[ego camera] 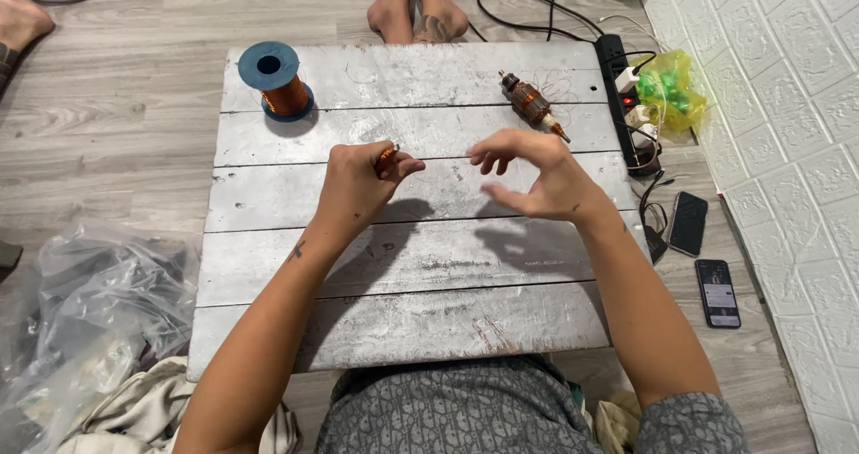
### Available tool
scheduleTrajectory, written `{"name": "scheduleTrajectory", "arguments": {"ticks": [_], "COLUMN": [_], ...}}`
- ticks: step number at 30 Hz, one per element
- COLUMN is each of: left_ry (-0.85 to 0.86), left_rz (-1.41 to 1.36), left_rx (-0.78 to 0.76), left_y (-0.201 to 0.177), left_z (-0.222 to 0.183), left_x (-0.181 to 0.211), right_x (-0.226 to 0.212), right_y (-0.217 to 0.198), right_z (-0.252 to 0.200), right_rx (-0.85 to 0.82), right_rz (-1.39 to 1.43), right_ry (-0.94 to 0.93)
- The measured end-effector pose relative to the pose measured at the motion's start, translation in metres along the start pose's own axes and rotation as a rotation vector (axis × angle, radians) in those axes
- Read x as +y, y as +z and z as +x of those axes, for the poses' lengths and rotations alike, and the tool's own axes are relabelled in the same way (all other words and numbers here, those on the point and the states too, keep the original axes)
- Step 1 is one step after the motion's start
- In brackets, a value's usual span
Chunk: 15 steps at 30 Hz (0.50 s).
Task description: The person manipulates thin copper wires with a small tool to repair an electric motor component on a wooden table.
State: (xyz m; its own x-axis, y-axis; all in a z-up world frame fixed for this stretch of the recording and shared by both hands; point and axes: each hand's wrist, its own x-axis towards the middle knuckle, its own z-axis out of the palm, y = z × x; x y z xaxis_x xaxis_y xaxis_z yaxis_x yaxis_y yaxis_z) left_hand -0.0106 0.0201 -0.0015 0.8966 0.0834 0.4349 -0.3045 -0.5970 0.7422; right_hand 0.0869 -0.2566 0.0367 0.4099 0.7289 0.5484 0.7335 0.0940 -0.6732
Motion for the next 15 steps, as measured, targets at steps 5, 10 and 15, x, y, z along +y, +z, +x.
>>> {"name": "scheduleTrajectory", "arguments": {"ticks": [5,10,15], "left_ry": [-0.030,-0.081,-0.159], "left_rz": [-0.064,-0.089,-0.057], "left_rx": [-0.001,-0.016,-0.043], "left_y": [-0.006,-0.010,-0.008], "left_z": [0.001,0.003,0.006], "left_x": [0.000,0.002,0.010], "right_x": [0.001,0.001,-0.001], "right_y": [-0.003,-0.010,-0.006], "right_z": [-0.001,-0.005,-0.005], "right_rx": [0.012,0.028,0.071], "right_rz": [-0.191,-0.322,-0.379], "right_ry": [-0.123,-0.165,-0.090]}}
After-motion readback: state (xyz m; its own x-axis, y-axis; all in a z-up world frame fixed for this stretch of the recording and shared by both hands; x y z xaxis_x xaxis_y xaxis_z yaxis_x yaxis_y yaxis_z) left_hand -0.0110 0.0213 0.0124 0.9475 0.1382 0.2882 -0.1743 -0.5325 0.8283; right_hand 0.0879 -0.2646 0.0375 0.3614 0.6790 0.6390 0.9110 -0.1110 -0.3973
